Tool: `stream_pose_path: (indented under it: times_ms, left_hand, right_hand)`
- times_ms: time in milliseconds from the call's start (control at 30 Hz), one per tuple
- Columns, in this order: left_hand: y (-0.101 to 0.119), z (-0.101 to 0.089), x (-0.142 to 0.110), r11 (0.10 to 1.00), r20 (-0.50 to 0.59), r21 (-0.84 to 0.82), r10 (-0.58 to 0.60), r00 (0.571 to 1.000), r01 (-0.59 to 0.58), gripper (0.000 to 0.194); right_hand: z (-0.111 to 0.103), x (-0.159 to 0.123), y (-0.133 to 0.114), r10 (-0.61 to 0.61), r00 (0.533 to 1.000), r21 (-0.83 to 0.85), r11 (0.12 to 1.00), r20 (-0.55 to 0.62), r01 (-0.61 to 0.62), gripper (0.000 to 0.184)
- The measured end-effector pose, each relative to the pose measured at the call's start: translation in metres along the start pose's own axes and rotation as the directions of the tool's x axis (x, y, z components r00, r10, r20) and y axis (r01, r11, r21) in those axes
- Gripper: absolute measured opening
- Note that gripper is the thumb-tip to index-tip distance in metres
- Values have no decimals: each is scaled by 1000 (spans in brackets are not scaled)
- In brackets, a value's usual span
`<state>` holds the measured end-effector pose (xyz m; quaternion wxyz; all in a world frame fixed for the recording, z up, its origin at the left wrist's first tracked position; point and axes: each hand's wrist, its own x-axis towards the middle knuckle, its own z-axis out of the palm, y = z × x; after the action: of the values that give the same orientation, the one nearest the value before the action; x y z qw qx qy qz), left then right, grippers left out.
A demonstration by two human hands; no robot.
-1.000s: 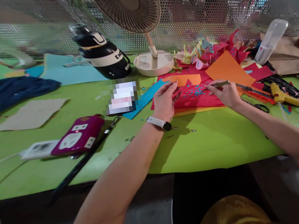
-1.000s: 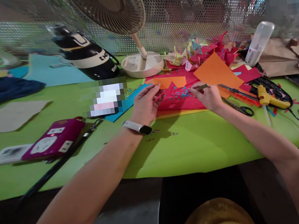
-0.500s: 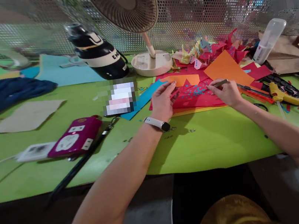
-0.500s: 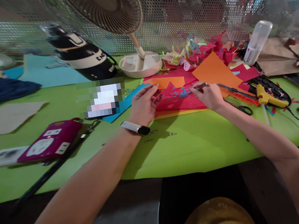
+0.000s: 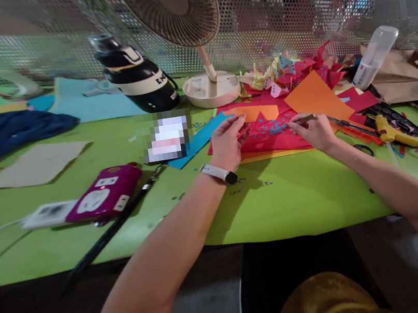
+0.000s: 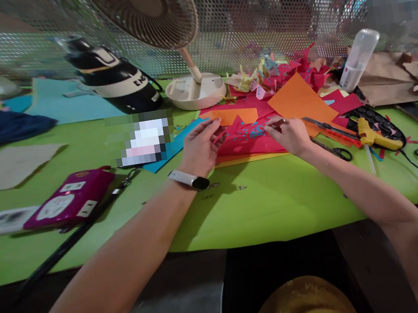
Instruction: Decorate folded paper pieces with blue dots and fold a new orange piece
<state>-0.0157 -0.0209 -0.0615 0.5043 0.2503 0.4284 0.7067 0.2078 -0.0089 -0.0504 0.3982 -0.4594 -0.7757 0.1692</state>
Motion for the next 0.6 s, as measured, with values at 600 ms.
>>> stream_pose_path:
  times_ms: [600]
  left_hand:
    - [2,2,-1,1000,-20,-11,-25,999,24,18]
  right_hand:
    - [-2,2,-2,-26,999,-134,991,38,30,17]
